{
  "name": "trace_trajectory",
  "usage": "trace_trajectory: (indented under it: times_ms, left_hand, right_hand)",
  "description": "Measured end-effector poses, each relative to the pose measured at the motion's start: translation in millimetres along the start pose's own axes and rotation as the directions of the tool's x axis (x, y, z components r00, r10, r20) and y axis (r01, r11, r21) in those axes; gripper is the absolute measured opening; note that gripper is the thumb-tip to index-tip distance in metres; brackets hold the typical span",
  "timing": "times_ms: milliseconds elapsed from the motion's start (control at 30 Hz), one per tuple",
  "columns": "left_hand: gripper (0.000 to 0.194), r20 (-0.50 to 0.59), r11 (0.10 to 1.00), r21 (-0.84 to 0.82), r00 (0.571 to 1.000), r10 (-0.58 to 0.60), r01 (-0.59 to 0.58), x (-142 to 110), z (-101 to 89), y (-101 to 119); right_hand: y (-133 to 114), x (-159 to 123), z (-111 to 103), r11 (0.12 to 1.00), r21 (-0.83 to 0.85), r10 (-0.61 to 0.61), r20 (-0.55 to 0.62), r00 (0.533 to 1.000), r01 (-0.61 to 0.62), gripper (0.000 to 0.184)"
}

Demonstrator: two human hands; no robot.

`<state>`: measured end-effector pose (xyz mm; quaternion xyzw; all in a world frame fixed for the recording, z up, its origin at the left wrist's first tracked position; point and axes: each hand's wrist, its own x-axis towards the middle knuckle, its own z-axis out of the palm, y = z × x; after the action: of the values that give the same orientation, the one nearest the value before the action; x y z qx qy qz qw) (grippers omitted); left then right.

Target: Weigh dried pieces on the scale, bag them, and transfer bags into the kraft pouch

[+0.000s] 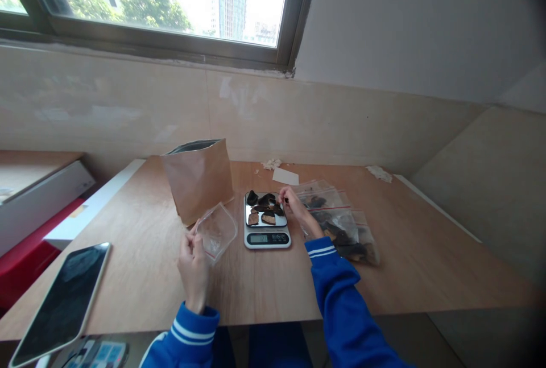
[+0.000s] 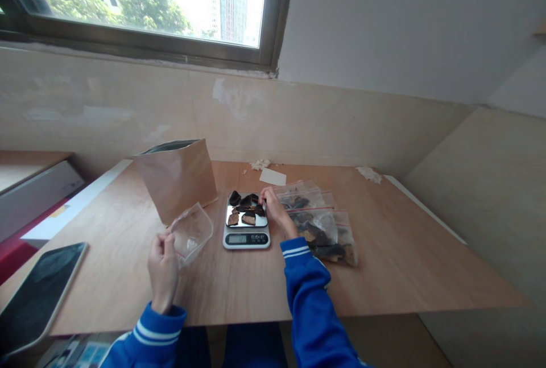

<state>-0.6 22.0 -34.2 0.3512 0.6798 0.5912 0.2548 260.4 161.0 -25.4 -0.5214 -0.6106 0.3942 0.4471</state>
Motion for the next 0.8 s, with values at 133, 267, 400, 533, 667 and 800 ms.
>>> trace_trajectory:
  times_ms: [133, 267, 400, 533, 667, 800]
  left_hand:
    - [0.029, 0.008, 1.000, 0.011, 1.000, 0.001, -0.001, -1.9, 1.9, -1.8]
    - [0.029, 0.005, 1.000, 0.022, 1.000, 0.019, -0.019, -2.6, 3.1, -2.6]
    - [0.029, 0.014, 0.999, -0.001, 0.999, 0.041, -0.041, -3.1, 4.0, -2.8]
    - [0.030, 0.015, 0.999, -0.001, 0.999, 0.035, -0.035, -2.8, 3.3, -2.7]
    - [0.030, 0.014, 0.999, 0.004, 0.999, 0.043, -0.043, -2.5, 2.8, -2.3]
    - [0.028, 0.024, 0.999, 0.001, 0.999, 0.038, -0.038, -4.3, 4.5, -2.6]
  right_hand:
    - [7.7, -21.7, -4.6, 1.000, 0.027, -0.002, -0.019, 1.000, 0.003, 0.011]
    - [18.7, -37.6, 3.9, 0.982, -0.132, -0.145, -0.055, 0.988, 0.137, 0.019]
    - [27.7, -46.1, 14.9, 0.938, -0.272, -0.245, -0.073, 0.967, 0.217, 0.020]
    - [28.4, -49.3, 15.0, 0.912, -0.311, -0.302, -0.069, 0.951, 0.267, 0.021]
    - [27.8, -53.2, 7.6, 0.925, -0.243, -0.321, -0.084, 0.943, 0.293, 0.021]
    - [27.2, -59.3, 2.8, 0.947, -0.168, -0.294, -0.114, 0.949, 0.273, 0.018]
